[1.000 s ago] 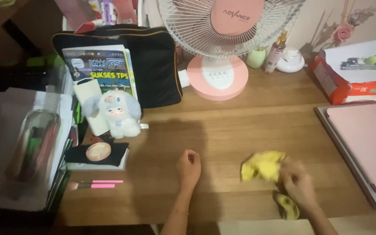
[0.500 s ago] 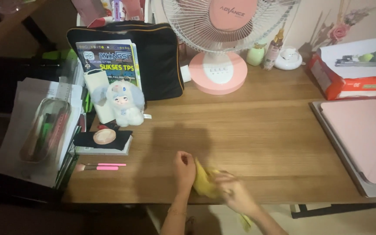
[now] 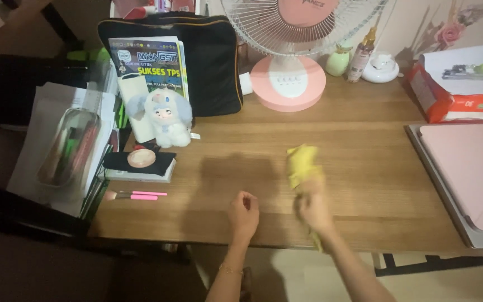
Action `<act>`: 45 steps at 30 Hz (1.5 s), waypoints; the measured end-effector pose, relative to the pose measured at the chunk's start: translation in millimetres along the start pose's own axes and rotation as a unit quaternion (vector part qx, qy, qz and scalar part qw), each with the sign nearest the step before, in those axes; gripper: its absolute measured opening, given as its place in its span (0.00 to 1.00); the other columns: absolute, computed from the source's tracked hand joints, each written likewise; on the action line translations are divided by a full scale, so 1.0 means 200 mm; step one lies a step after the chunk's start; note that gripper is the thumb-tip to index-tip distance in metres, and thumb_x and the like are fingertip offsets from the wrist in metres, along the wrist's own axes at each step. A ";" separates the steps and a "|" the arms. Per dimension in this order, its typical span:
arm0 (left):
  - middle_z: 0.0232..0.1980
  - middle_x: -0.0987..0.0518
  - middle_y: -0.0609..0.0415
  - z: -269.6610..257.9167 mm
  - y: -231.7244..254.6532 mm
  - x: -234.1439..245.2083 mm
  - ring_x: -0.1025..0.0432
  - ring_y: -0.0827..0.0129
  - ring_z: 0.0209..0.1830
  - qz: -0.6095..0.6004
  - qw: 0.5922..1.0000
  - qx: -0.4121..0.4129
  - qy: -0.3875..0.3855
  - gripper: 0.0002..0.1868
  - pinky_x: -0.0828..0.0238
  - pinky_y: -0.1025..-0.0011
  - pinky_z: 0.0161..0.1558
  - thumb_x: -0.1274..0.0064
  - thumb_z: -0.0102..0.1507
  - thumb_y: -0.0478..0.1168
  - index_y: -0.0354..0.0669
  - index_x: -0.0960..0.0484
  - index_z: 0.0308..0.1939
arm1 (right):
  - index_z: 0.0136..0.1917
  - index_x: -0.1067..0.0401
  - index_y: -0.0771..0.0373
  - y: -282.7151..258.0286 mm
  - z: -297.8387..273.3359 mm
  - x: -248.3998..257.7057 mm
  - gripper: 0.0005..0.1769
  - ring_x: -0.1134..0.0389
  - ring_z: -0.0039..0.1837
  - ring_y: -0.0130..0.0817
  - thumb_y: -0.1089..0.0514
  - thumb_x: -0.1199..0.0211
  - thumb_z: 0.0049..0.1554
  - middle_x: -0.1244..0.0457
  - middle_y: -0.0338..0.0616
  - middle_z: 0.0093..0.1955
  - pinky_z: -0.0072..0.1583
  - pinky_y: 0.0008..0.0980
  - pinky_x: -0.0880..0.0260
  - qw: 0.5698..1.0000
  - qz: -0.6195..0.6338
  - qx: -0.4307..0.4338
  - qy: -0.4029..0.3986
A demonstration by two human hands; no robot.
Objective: The person wipes a wooden desk surface with a yellow cloth. They move the cloth back and forth across the desk, cleaning around a pink fan, a black bag, and various stationery items.
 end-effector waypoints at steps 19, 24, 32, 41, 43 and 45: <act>0.40 0.19 0.47 -0.08 0.06 0.14 0.23 0.60 0.43 0.028 0.997 -0.043 -0.058 0.09 0.25 0.65 0.46 0.54 0.69 0.39 0.39 0.20 0.44 | 0.55 0.19 0.65 0.17 0.16 -0.14 0.20 0.38 0.72 0.62 0.65 0.43 0.51 0.33 0.63 0.64 0.74 0.55 0.42 0.994 -0.083 0.047 0.058; 0.43 0.19 0.43 -0.05 -0.02 0.19 0.23 0.57 0.47 0.025 0.996 -0.043 -0.071 0.10 0.26 0.62 0.48 0.55 0.70 0.38 0.36 0.21 0.47 | 0.66 0.24 0.54 -0.20 -0.13 -0.13 0.31 0.42 0.78 0.52 0.69 0.40 0.50 0.37 0.49 0.73 0.77 0.49 0.45 0.993 0.004 0.034 -0.111; 0.39 0.21 0.48 0.01 -0.11 0.16 0.27 0.65 0.40 0.008 0.996 -0.046 -0.077 0.09 0.27 0.66 0.42 0.54 0.69 0.39 0.39 0.20 0.45 | 0.58 0.19 0.47 0.09 -0.22 0.23 0.22 0.30 0.66 0.53 0.60 0.39 0.52 0.29 0.48 0.62 0.67 0.48 0.30 0.994 -0.098 -0.032 -0.030; 0.39 0.19 0.47 0.02 -0.07 0.24 0.24 0.63 0.41 0.032 0.995 -0.060 -0.074 0.09 0.26 0.67 0.42 0.54 0.69 0.38 0.39 0.20 0.43 | 0.55 0.19 0.66 -0.28 0.01 -0.08 0.18 0.38 0.72 0.66 0.67 0.43 0.54 0.33 0.65 0.65 0.75 0.55 0.43 0.994 -0.050 0.094 0.000; 0.40 0.19 0.45 0.00 -0.07 0.25 0.24 0.60 0.42 0.033 0.995 -0.060 -0.078 0.09 0.26 0.65 0.44 0.54 0.69 0.38 0.38 0.20 0.44 | 0.54 0.19 0.61 -0.27 -0.08 -0.06 0.19 0.37 0.72 0.59 0.67 0.41 0.51 0.32 0.57 0.66 0.75 0.52 0.41 0.992 -0.007 0.110 -0.059; 0.41 0.19 0.43 0.00 -0.06 0.25 0.23 0.57 0.44 0.036 0.994 -0.061 -0.080 0.09 0.26 0.64 0.45 0.54 0.69 0.38 0.37 0.21 0.44 | 0.53 0.18 0.55 -0.29 -0.15 0.05 0.20 0.36 0.72 0.52 0.67 0.39 0.48 0.31 0.48 0.66 0.74 0.48 0.39 0.984 0.037 0.126 -0.118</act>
Point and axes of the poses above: each hand's wrist, its own z-axis towards the middle knuckle, its own x-axis out of the back of the hand, y = z × x, the point moved 3 cm from there along z, towards the middle knuckle
